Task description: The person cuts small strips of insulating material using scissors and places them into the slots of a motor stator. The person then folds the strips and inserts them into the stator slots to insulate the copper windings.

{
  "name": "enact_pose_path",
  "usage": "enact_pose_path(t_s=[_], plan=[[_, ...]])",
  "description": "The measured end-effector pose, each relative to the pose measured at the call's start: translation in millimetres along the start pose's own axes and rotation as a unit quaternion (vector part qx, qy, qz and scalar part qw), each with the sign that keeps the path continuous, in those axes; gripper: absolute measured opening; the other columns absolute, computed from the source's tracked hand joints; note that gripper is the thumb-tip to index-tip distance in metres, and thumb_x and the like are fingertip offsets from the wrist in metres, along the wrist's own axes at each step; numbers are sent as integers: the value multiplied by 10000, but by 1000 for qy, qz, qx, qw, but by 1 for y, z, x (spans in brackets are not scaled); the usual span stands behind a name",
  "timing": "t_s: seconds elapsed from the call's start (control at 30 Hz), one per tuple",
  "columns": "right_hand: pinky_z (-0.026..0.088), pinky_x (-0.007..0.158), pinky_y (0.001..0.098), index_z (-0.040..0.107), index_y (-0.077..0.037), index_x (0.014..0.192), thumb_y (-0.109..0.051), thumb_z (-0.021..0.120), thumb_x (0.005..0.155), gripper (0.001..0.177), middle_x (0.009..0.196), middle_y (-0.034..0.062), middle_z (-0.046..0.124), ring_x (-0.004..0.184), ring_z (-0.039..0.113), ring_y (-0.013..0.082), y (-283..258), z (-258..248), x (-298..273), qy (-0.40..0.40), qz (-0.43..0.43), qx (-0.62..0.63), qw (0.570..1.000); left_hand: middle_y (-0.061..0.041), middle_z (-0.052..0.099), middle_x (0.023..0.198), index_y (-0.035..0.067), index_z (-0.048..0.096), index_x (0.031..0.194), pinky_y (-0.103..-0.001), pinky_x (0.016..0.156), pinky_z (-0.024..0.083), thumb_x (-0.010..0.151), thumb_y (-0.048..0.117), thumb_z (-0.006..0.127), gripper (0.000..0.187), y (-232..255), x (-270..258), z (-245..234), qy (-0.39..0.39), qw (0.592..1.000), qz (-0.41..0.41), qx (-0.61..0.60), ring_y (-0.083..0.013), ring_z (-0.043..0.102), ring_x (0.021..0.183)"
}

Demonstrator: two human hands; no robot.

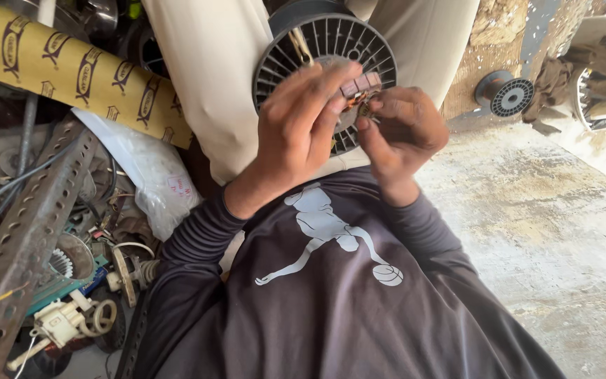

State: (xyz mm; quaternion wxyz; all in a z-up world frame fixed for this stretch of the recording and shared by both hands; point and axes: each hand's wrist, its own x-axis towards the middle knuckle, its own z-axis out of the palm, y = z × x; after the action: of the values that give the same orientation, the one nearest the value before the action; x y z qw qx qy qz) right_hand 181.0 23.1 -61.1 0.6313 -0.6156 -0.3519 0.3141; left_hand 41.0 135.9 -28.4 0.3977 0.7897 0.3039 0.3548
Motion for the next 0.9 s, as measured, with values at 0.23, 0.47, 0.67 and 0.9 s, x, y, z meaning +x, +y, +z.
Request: enact_pose_path(t_s=[0.23, 0.47, 0.67, 0.9], plan=[[528, 702, 253, 654, 7, 1004, 69, 824, 830, 251, 981, 146, 679, 842, 661, 178, 13, 14, -11, 7, -82, -106, 991, -145, 731, 1224, 28, 552, 1239, -403, 1108, 515, 1081, 77, 532, 167, -30, -52, 28, 108, 979, -65, -159, -278, 718, 1185], [541, 717, 290, 640, -8, 972, 75, 842, 820, 266, 923, 159, 676, 831, 658, 234, 9, 28, -12, -2, -100, -139, 985, -196, 703, 1234, 41, 524, 1242, -436, 1125, 510, 1071, 64, 525, 173, -45, -70, 36, 134, 965, -56, -219, -303, 697, 1214], [505, 673, 233, 636, 26, 950, 63, 833, 838, 230, 941, 137, 667, 818, 648, 156, 2, 35, -18, 25, -42, -157, 986, -192, 711, 1239, 42, 524, 1211, -428, 1107, 514, 1074, 59, 529, 138, -47, -69, 33, 117, 966, -46, -226, -306, 704, 1215], [498, 704, 232, 651, 48, 971, 59, 825, 921, 182, 917, 102, 663, 799, 639, 145, -14, 36, -9, -20, 34, -97, 994, -176, 711, 1255, 58, 528, 1236, -440, 1132, 514, 1083, 83, 523, 155, -49, -65, 33, 116, 965, -36, -233, -295, 704, 1225]])
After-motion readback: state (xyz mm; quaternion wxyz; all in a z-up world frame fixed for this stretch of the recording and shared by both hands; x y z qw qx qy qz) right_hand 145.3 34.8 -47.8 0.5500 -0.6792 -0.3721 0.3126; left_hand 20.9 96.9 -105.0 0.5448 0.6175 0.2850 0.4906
